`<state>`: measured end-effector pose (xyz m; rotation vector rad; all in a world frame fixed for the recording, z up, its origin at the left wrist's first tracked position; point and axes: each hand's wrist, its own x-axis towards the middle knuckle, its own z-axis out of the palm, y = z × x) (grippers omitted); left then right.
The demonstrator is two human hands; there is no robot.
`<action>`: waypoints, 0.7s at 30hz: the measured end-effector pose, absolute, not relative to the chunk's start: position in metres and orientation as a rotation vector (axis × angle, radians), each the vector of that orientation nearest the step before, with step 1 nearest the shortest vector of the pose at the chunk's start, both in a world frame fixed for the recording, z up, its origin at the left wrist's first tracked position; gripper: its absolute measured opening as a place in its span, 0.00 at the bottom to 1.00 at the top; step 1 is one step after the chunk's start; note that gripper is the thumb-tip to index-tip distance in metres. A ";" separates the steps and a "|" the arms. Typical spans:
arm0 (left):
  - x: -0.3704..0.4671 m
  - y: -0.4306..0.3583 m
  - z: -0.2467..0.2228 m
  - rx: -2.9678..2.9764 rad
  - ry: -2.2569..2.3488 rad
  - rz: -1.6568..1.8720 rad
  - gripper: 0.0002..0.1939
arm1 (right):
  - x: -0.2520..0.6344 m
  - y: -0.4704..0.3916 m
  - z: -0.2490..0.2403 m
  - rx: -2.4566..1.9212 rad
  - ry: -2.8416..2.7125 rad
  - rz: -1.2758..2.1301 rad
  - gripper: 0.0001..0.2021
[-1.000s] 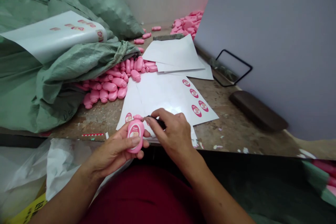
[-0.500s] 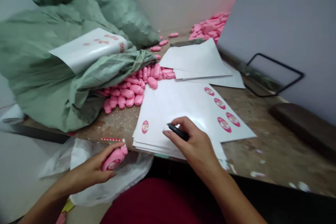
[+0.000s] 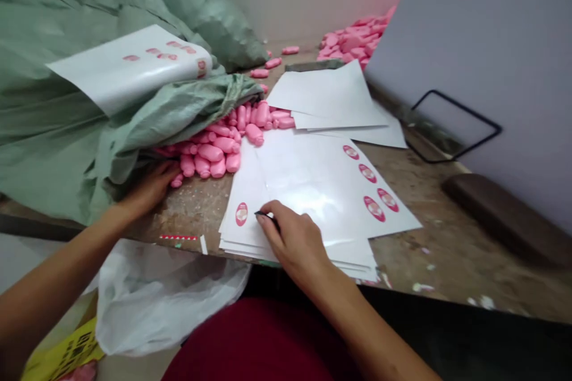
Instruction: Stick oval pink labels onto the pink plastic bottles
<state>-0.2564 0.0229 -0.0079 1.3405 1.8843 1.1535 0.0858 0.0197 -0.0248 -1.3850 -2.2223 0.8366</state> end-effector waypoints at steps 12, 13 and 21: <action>-0.132 0.003 -0.010 0.695 1.348 1.416 0.23 | 0.054 0.047 -0.038 -1.467 -2.423 0.568 0.09; -0.121 0.009 -0.013 0.598 1.259 1.403 0.22 | 0.053 0.047 -0.039 -1.465 -2.424 0.557 0.09; -0.104 0.040 -0.025 0.370 1.135 1.334 0.06 | 0.053 0.044 -0.043 -1.401 -2.402 0.426 0.07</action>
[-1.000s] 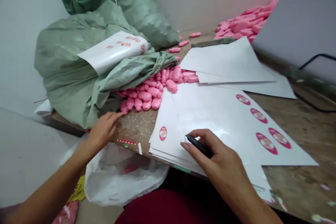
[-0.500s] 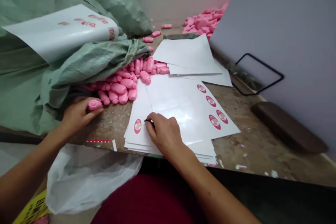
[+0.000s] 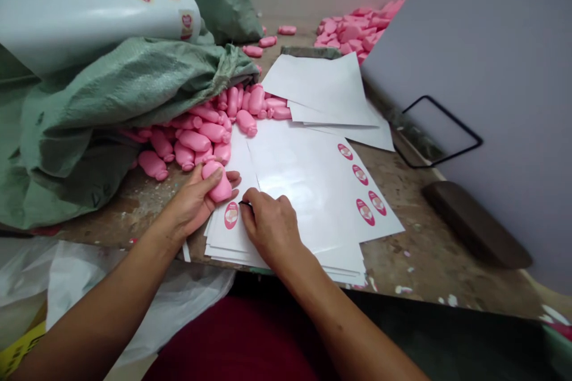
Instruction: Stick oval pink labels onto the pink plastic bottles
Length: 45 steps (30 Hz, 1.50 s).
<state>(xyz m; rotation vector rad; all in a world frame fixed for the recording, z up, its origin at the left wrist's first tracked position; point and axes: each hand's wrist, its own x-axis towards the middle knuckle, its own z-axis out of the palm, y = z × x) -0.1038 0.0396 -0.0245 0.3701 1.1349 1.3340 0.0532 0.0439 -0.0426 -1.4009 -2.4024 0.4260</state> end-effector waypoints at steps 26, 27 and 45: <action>-0.105 0.034 -0.035 0.364 0.987 1.360 0.13 | 0.047 0.044 -0.042 -1.431 -2.499 0.279 0.06; -0.105 0.034 -0.035 0.351 0.985 1.356 0.11 | 0.047 0.044 -0.041 -1.459 -2.491 0.339 0.06; -0.111 0.038 -0.033 0.267 1.017 1.321 0.04 | 0.039 0.049 -0.041 -1.535 -2.365 0.466 0.08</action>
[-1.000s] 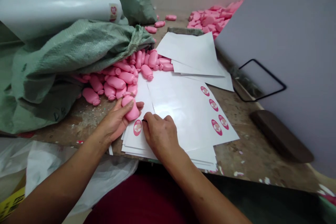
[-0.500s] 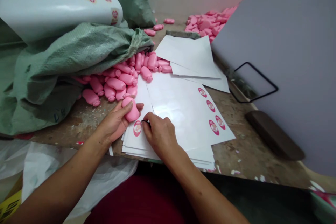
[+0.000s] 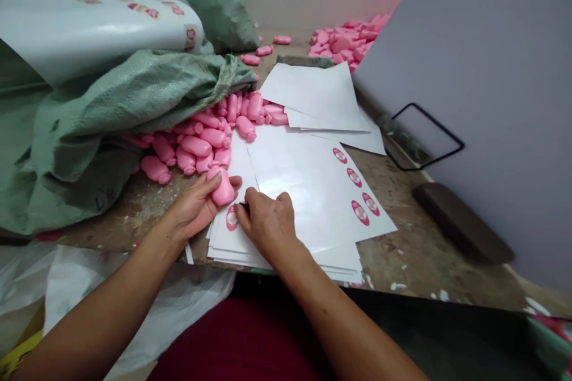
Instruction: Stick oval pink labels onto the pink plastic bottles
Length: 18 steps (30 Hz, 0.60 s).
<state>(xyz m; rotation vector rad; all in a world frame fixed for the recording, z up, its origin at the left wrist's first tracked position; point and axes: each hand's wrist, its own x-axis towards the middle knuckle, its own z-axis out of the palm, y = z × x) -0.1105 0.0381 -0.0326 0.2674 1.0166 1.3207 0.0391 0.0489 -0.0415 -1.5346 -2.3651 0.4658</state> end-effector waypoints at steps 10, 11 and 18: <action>-0.106 0.033 -0.025 0.429 1.082 1.325 0.12 | 0.071 0.038 0.001 -1.204 -1.624 1.506 0.16; -0.102 0.028 -0.021 0.457 1.079 1.308 0.15 | 0.074 0.036 0.004 -1.194 -1.613 1.508 0.15; -0.072 -0.023 0.009 0.412 0.881 1.101 0.23 | 0.095 0.019 0.008 -1.139 -1.573 1.549 0.16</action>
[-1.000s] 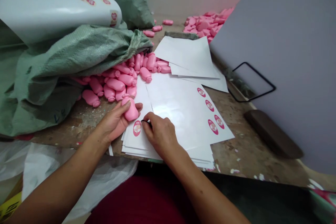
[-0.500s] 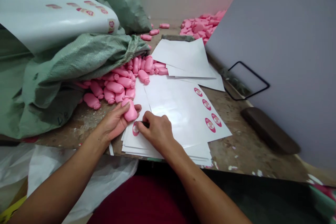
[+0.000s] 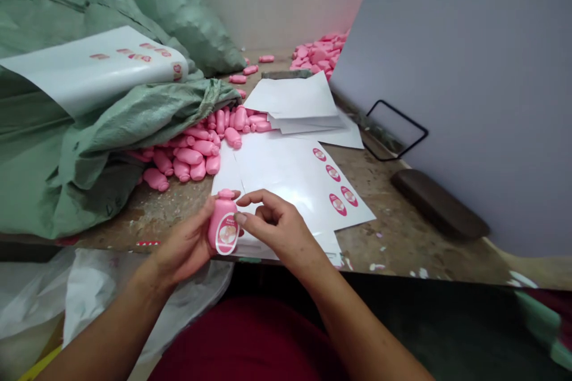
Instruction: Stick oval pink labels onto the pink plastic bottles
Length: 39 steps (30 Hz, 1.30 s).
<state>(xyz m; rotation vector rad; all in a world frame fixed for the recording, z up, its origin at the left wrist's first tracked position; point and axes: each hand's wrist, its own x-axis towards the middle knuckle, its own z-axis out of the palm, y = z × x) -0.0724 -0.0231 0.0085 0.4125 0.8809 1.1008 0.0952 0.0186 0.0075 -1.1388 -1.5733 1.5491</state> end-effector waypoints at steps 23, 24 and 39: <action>-0.054 -0.041 0.021 0.537 0.885 1.035 0.35 | 0.105 0.008 0.011 -1.098 -1.484 1.673 0.16; -0.054 -0.041 0.021 0.538 0.887 1.032 0.35 | 0.105 0.008 0.011 -1.099 -1.487 1.673 0.16; -0.055 -0.048 0.021 0.642 0.978 0.985 0.22 | 0.105 0.004 0.016 -1.128 -1.562 1.535 0.15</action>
